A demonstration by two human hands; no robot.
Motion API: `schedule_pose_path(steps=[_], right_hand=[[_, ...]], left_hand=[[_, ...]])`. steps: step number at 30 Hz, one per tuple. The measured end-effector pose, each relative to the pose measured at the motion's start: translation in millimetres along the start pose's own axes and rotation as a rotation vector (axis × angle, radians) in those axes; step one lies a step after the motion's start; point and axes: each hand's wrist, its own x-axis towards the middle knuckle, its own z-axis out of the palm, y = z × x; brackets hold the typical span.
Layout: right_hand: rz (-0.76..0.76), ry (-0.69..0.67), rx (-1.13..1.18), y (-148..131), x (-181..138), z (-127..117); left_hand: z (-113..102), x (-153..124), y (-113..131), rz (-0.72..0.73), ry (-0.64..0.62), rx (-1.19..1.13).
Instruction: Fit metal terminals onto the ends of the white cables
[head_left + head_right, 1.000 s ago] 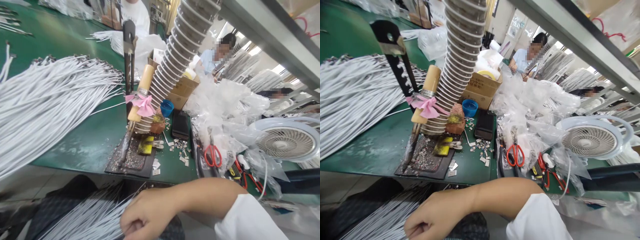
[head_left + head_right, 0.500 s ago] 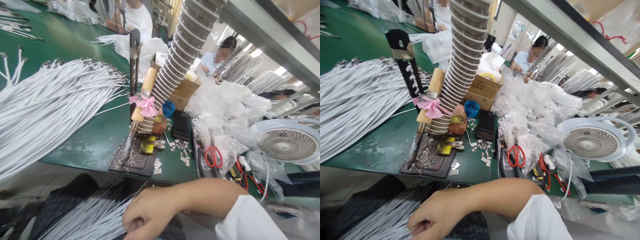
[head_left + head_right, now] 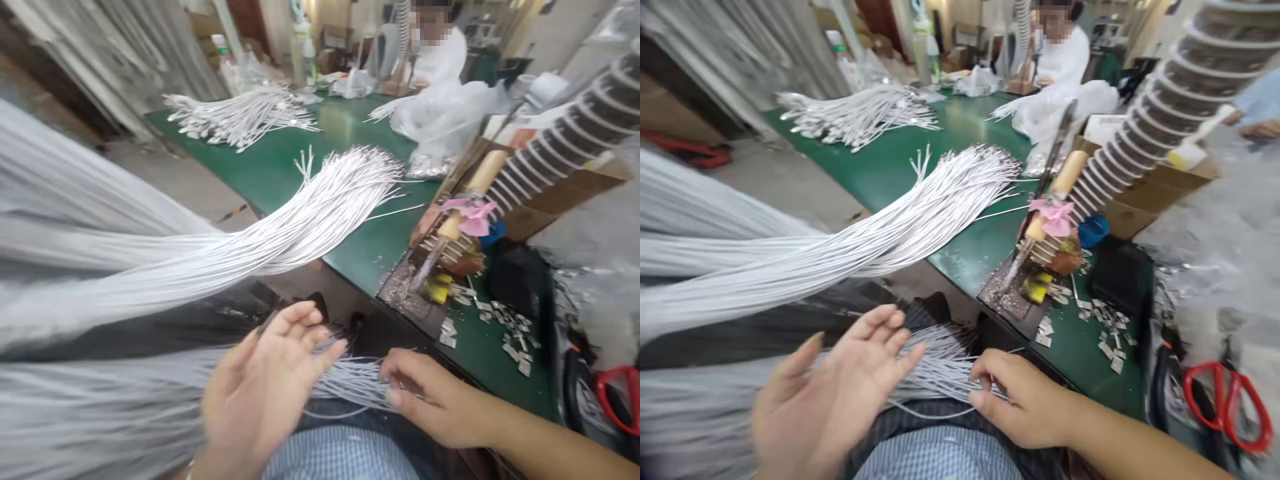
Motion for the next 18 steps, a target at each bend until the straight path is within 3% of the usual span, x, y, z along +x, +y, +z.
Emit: schedule_pose_path(steps=[8,13,18], right_hand=[[-0.054,0.191,0.063,5.5,-4.8,4.5],[-0.086,0.188,0.049,-1.1,-3.8,5.8],[0.024,0.193,0.083,-3.2,-8.2,9.2]], left_hand=[[-0.9,-1.1,-26.0,-0.064,-0.171,-0.04],[-4.8,-3.2,-36.7,-0.052,-0.251,0.004],[-6.7,-0.2,-47.5,-0.048,-0.296,0.071]])
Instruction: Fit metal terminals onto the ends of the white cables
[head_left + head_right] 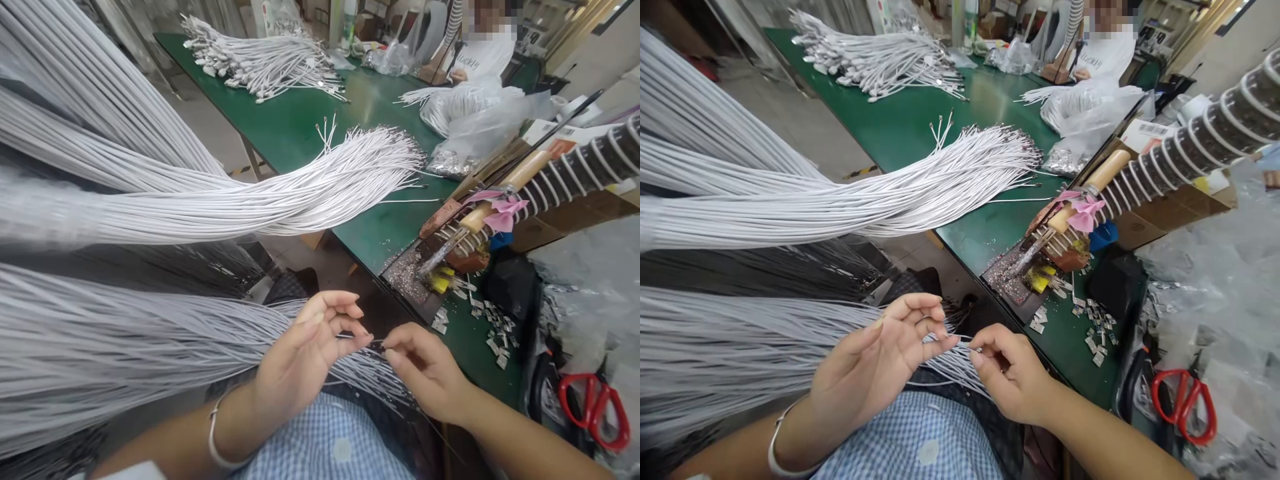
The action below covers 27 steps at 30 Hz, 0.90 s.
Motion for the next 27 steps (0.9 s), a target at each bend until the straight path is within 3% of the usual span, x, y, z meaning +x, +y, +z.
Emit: schedule_pose_path(steps=[9,19,27], right_hand=[[-0.054,0.103,-0.171,0.3,7.2,-1.8],[-0.081,0.076,-0.206,0.3,8.3,-3.6],[-0.015,0.019,-0.207,1.1,10.7,-4.9]], left_hand=[[-2.2,3.2,-8.0,-0.034,-0.041,0.096],[-1.3,7.9,-7.7,-0.067,-0.028,0.135],[-3.7,8.9,-9.3,-0.072,-0.04,0.183]])
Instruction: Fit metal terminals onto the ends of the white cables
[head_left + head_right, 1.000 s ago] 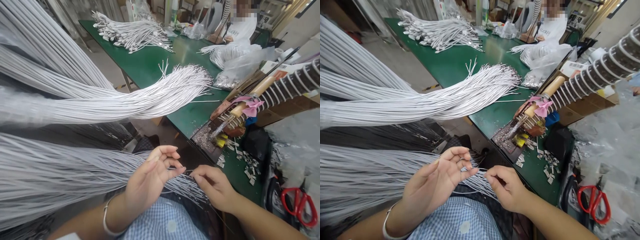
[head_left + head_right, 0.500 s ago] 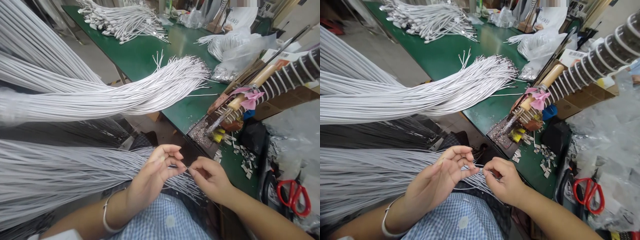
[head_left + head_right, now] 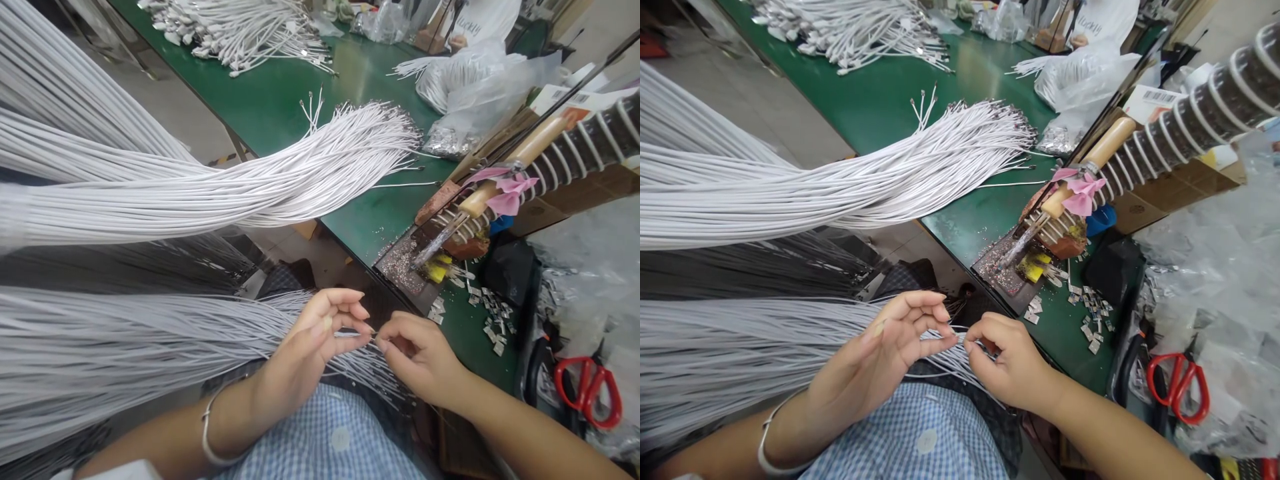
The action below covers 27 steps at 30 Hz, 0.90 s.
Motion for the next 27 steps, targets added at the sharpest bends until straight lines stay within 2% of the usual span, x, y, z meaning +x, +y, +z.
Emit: schedule_pose_path(steps=[18,27], right_hand=[[0.02,-0.064,0.029,-1.3,1.0,-0.7],[0.005,-0.017,-0.045,0.2,0.1,1.6]], left_hand=[[-2.3,2.8,2.9,-0.027,-0.001,0.014],[-9.1,3.6,6.2,0.082,0.089,0.146]])
